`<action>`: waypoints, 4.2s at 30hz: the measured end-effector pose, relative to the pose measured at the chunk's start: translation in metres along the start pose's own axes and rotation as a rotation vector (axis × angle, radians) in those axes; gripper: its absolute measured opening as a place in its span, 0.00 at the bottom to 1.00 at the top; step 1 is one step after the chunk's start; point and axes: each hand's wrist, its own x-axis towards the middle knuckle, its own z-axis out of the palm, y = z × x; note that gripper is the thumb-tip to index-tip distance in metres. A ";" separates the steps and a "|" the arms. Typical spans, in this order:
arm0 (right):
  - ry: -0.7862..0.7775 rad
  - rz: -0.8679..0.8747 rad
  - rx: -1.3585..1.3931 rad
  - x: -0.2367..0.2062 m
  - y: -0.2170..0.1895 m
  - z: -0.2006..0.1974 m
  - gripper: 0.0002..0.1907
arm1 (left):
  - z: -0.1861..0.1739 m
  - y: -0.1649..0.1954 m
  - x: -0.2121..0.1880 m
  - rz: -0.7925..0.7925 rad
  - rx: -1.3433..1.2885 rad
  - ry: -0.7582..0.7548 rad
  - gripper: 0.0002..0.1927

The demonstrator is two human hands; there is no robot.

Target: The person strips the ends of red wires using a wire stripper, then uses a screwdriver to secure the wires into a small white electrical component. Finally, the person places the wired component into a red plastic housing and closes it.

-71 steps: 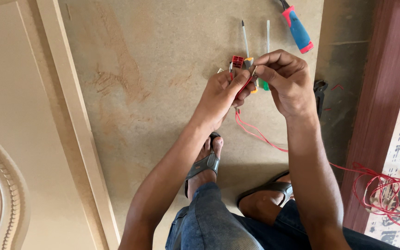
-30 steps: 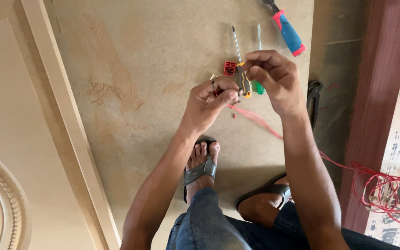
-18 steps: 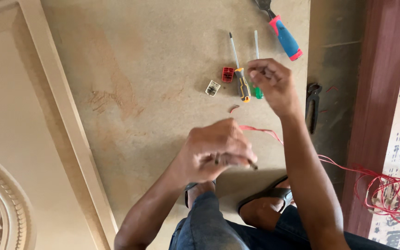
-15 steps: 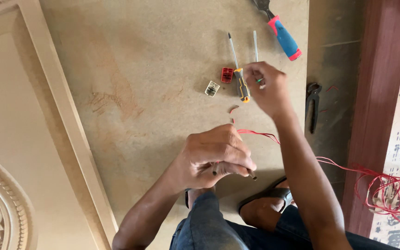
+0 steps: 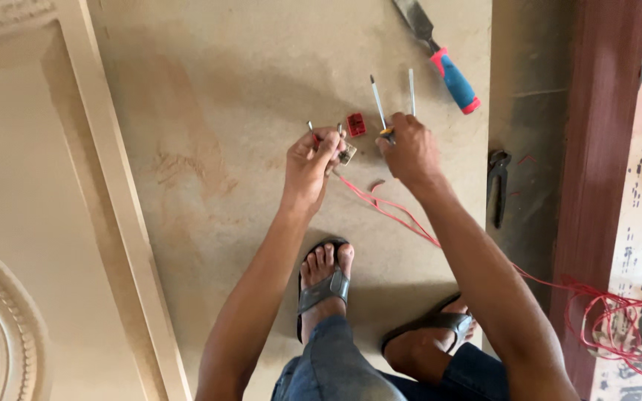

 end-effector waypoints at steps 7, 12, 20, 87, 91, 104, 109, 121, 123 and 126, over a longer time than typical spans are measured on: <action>0.215 -0.066 0.046 -0.003 0.015 -0.019 0.16 | -0.002 -0.029 0.017 -0.036 0.003 0.016 0.08; -0.010 0.194 -0.204 -0.011 0.031 -0.023 0.17 | -0.003 -0.033 0.029 -0.033 0.011 0.050 0.09; 0.217 -0.232 0.120 -0.028 0.003 -0.082 0.07 | -0.014 -0.035 0.032 -0.045 -0.079 0.078 0.09; -0.069 -0.239 0.303 -0.047 -0.040 -0.127 0.11 | -0.001 0.009 0.013 0.133 0.303 -0.013 0.06; -0.099 -0.240 0.245 -0.046 -0.037 -0.125 0.07 | -0.004 0.015 0.013 0.154 0.404 -0.041 0.05; -0.131 -0.108 0.362 -0.047 -0.023 -0.111 0.09 | -0.002 0.014 0.010 0.186 0.452 -0.031 0.05; -0.162 -0.115 0.481 -0.046 -0.023 -0.111 0.16 | 0.000 0.015 0.011 0.169 0.431 -0.035 0.05; -0.167 -0.070 0.332 -0.046 -0.034 -0.119 0.08 | -0.002 0.015 0.012 0.200 0.477 -0.035 0.05; -0.183 -0.074 0.407 -0.045 -0.036 -0.121 0.15 | -0.004 0.013 0.012 0.191 0.457 -0.042 0.05; -0.154 -0.099 0.437 -0.043 -0.039 -0.121 0.17 | -0.005 0.013 0.012 0.213 0.450 -0.069 0.05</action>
